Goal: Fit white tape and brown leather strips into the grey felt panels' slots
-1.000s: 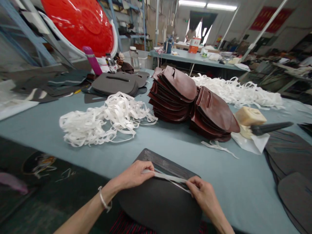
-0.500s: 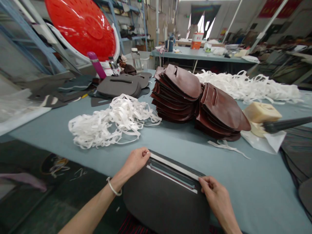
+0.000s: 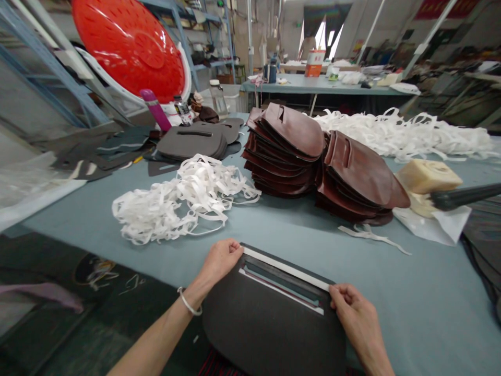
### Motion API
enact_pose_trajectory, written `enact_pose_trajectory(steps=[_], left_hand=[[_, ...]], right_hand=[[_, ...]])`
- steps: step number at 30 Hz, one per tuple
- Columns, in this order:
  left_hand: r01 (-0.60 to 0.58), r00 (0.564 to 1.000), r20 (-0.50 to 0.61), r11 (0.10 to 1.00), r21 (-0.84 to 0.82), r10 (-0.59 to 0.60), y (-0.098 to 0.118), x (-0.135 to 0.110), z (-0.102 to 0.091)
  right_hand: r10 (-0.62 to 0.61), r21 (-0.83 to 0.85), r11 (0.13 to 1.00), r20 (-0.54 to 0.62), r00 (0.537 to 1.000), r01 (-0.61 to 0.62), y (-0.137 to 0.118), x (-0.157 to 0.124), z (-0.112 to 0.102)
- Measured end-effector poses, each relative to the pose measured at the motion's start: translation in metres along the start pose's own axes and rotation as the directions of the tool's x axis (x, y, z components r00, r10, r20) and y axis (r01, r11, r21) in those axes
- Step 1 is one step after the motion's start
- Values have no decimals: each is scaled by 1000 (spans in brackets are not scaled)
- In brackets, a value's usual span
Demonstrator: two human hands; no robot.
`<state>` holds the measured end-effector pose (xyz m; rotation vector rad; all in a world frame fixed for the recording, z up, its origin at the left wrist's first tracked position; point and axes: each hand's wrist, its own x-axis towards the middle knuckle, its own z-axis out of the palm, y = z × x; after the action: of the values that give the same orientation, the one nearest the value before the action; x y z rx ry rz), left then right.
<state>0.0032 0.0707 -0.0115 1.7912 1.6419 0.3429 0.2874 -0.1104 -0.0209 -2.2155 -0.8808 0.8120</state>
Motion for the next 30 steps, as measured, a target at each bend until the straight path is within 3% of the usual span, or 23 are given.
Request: enact_pose_trajectory(steps=[9, 20, 30], left_hand=[[26, 999, 18, 998, 63, -27, 0, 1, 3], [32, 998, 47, 967, 254, -45, -6, 4, 7], [49, 995, 72, 969, 242, -69, -8, 9, 6]], right_hand=[[-8, 28, 1000, -84, 996, 10, -8, -2, 1], [-17, 49, 999, -139, 990, 24, -7, -2, 3], [21, 68, 998, -88, 996, -15, -6, 2, 1]])
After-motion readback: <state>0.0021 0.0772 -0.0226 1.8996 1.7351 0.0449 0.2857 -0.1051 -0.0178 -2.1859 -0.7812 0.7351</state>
